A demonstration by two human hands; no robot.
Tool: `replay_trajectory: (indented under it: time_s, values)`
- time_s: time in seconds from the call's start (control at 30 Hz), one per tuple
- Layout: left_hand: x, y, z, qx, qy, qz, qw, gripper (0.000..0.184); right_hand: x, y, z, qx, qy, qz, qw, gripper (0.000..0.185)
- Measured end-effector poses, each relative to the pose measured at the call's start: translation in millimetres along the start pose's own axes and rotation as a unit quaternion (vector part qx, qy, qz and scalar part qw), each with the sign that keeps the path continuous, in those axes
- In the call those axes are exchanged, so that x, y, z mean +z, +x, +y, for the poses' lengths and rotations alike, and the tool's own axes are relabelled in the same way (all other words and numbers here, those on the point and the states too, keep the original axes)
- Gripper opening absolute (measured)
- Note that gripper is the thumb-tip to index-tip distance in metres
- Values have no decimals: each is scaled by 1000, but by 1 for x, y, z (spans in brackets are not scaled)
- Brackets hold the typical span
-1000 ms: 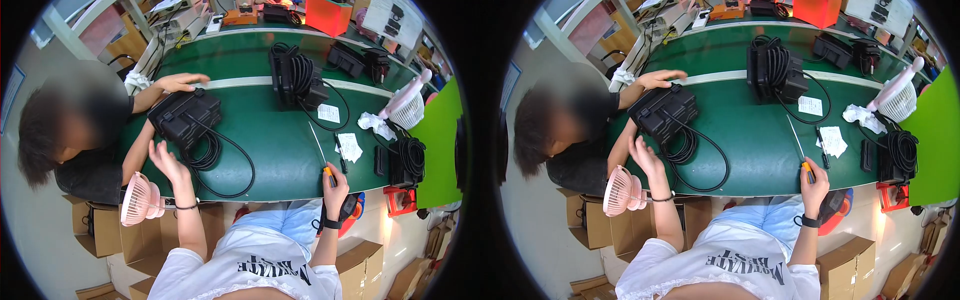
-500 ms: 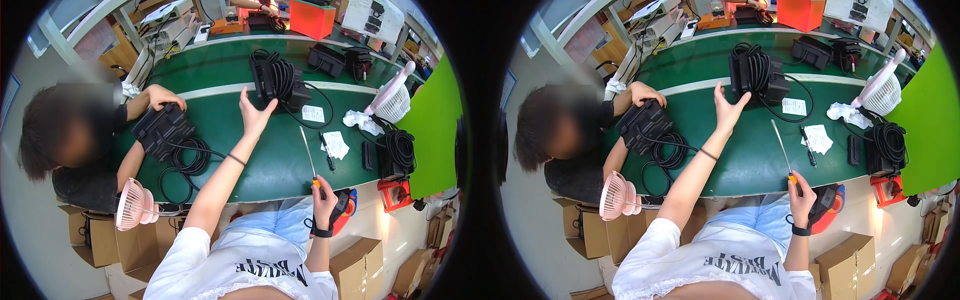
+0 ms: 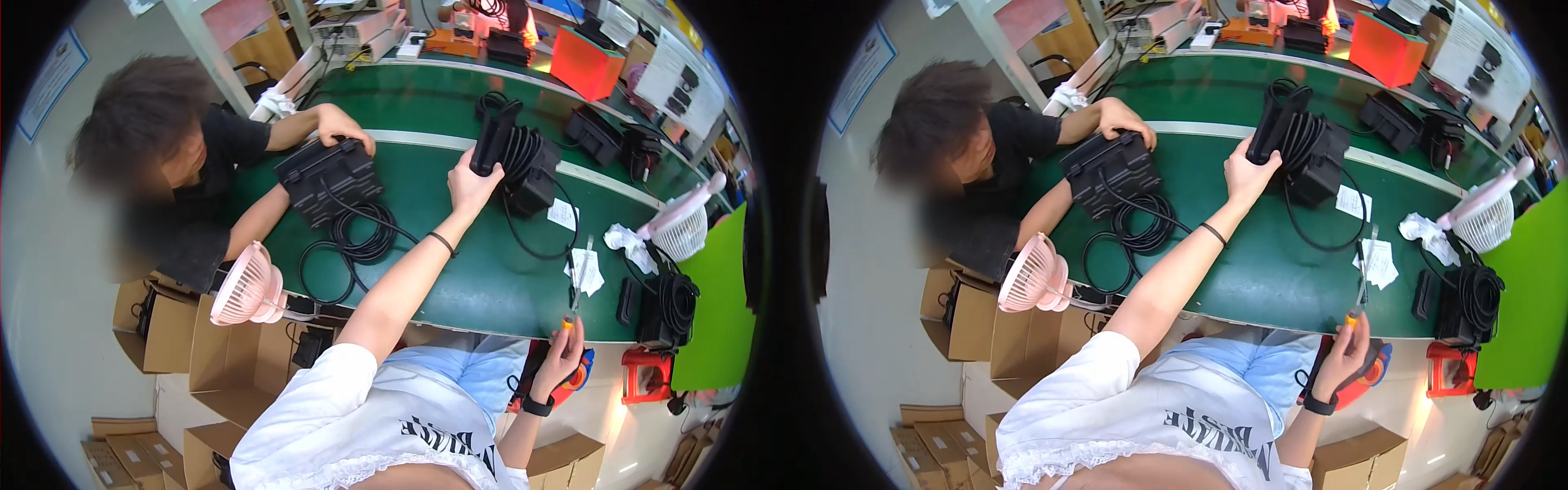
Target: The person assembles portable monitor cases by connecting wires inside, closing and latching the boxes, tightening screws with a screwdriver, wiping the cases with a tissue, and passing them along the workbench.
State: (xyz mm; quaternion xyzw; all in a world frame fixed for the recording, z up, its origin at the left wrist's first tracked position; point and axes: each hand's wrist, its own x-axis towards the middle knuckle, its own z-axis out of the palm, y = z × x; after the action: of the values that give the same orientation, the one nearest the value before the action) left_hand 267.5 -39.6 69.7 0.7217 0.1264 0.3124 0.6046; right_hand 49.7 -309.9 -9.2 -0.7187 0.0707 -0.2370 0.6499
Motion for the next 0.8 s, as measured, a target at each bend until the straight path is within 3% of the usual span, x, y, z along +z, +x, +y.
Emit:
replay_trajectory:
  time_s: [0.07, 0.2, 0.3, 0.4, 0.53, 0.7, 0.8]
  values:
    - [-19, -2, 1, 20, 4, -1, 1000, 53, -1, 2, -6, 18, 35, 26, 999, 42]
    - [-55, -8, -5, 86, 0, -33, 996, 56, -6, 12, 6, -6, -67, 54, 996, 45]
    - [-88, -14, 4, 148, 7, -107, 983, 61, -4, 14, -8, 87, -31, 6, 996, 39]
    - [-117, -22, 27, 181, 7, -193, 964, 64, 8, 16, -5, 73, 58, -27, 995, 38]
    - [-139, -30, 50, 294, 32, -308, 904, 67, 38, 20, -17, 49, 135, -25, 989, 33]
    - [-141, -54, 66, 281, -1, -420, 863, 66, 53, 36, -14, 48, 118, -27, 992, 32]
    - [-137, -68, 59, 263, -20, -424, 866, 67, 52, 41, -18, 66, 81, -69, 992, 36]
